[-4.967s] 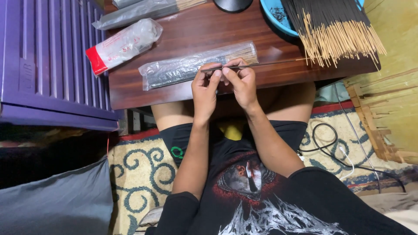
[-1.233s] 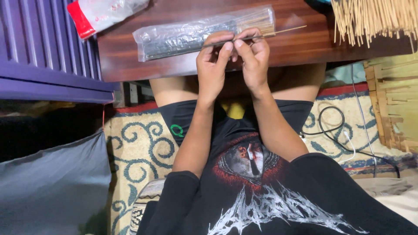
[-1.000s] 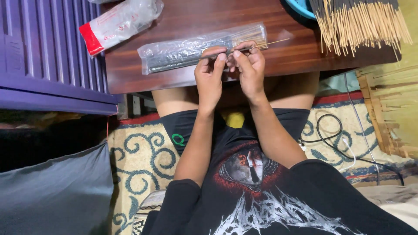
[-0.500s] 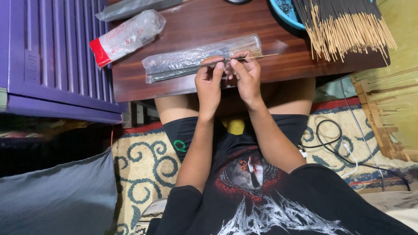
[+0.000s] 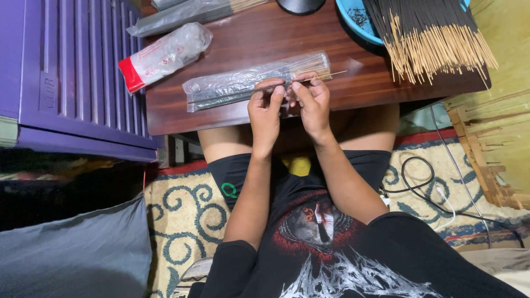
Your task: Manually packing incense sticks into clear plastic sleeves on a low table while sitting on the floor.
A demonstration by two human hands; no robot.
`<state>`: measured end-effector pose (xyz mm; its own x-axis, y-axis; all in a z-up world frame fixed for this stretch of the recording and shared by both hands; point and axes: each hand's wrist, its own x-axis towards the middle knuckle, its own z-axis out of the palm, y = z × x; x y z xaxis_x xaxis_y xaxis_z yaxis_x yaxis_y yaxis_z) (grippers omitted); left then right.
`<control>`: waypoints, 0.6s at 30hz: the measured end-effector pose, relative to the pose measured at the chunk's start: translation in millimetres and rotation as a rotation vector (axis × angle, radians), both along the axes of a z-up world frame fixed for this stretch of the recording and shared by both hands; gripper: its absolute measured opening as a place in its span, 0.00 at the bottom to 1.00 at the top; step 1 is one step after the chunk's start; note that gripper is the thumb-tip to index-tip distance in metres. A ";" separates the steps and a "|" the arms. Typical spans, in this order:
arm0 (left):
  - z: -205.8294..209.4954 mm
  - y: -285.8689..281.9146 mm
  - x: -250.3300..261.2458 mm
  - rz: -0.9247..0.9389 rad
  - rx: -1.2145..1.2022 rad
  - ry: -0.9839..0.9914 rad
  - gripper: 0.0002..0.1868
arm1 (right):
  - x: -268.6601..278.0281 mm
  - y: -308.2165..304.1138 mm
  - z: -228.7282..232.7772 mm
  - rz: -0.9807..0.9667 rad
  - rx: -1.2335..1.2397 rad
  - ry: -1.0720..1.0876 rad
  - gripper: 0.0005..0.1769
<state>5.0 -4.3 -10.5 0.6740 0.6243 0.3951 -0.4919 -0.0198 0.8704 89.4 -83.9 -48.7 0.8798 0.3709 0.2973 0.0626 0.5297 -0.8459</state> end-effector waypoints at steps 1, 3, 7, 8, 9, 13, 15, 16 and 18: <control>-0.1 -0.2 0.3 -0.016 0.000 0.002 0.07 | -0.5 0.2 1.4 -0.010 -0.013 -0.014 0.11; 0.2 -2.9 -1.6 -0.029 -0.003 0.002 0.08 | -1.7 1.4 2.6 -0.013 -0.020 -0.027 0.11; 10.4 -0.3 -3.9 -0.012 0.010 -0.016 0.06 | -2.0 0.9 4.8 0.003 -0.060 -0.055 0.12; 7.6 0.1 -3.0 -0.013 0.009 -0.015 0.06 | -2.1 -0.1 4.0 0.002 -0.061 -0.055 0.12; 5.0 0.9 -1.9 -0.004 0.010 -0.017 0.05 | -1.8 -0.7 3.4 0.008 -0.043 -0.042 0.13; -1.0 3.2 -0.7 0.012 0.004 -0.018 0.05 | -1.1 -1.5 6.0 0.004 -0.031 -0.027 0.13; -4.8 -2.0 -0.7 -0.017 0.001 -0.008 0.07 | -2.2 -1.0 8.2 0.000 -0.048 -0.049 0.13; -6.7 -4.7 -0.8 -0.046 -0.002 0.005 0.09 | -2.8 -0.8 9.2 -0.005 -0.065 -0.070 0.13; 3.5 0.1 -1.4 -0.048 0.022 -0.008 0.07 | -0.9 0.6 6.9 -0.007 -0.072 -0.091 0.12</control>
